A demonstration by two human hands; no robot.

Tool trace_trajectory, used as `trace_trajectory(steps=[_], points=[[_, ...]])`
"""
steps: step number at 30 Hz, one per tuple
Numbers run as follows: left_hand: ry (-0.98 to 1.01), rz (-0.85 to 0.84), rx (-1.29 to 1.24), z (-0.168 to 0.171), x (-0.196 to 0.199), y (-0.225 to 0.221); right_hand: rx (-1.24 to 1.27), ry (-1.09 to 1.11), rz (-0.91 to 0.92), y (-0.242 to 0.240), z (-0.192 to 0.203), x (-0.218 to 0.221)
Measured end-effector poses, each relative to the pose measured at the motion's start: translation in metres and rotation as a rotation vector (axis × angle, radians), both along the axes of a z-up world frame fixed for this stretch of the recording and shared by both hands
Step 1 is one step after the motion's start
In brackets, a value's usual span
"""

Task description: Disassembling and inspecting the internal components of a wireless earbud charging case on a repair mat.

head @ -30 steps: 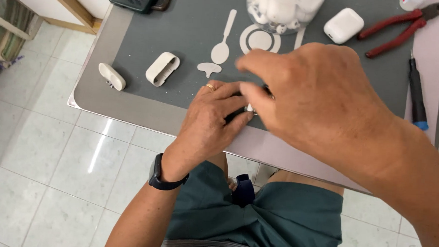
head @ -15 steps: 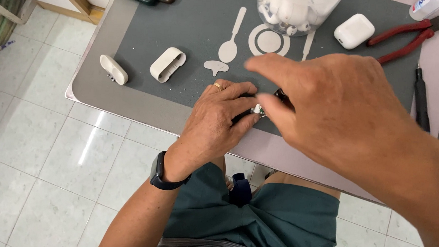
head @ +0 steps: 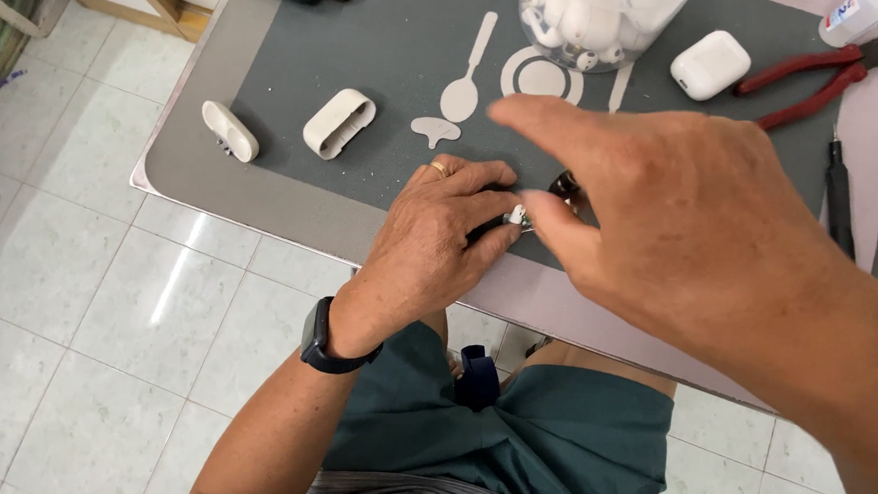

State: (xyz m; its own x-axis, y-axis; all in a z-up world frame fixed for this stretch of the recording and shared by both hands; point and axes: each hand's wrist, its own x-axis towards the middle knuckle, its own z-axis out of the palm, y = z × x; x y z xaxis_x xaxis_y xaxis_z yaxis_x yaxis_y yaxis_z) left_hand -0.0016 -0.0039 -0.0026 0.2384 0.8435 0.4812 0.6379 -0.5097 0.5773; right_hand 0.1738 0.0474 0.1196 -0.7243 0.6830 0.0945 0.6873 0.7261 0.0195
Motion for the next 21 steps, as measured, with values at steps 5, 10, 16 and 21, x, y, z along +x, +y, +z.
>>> trace_trajectory(steps=[5,10,16,21], points=[[-0.002,0.003,-0.002,-0.001,0.0,0.001,0.05,0.086,0.045,0.0,-0.003,0.003],[0.009,0.009,0.008,-0.003,0.0,0.0,0.108,0.046,0.022,0.002,-0.005,0.005],[0.018,0.007,-0.003,-0.004,0.0,-0.001,-0.068,0.049,-0.074,0.0,-0.004,0.003],[0.023,0.012,0.004,-0.002,0.0,-0.001,-0.188,0.23,0.049,-0.001,-0.001,0.007]])
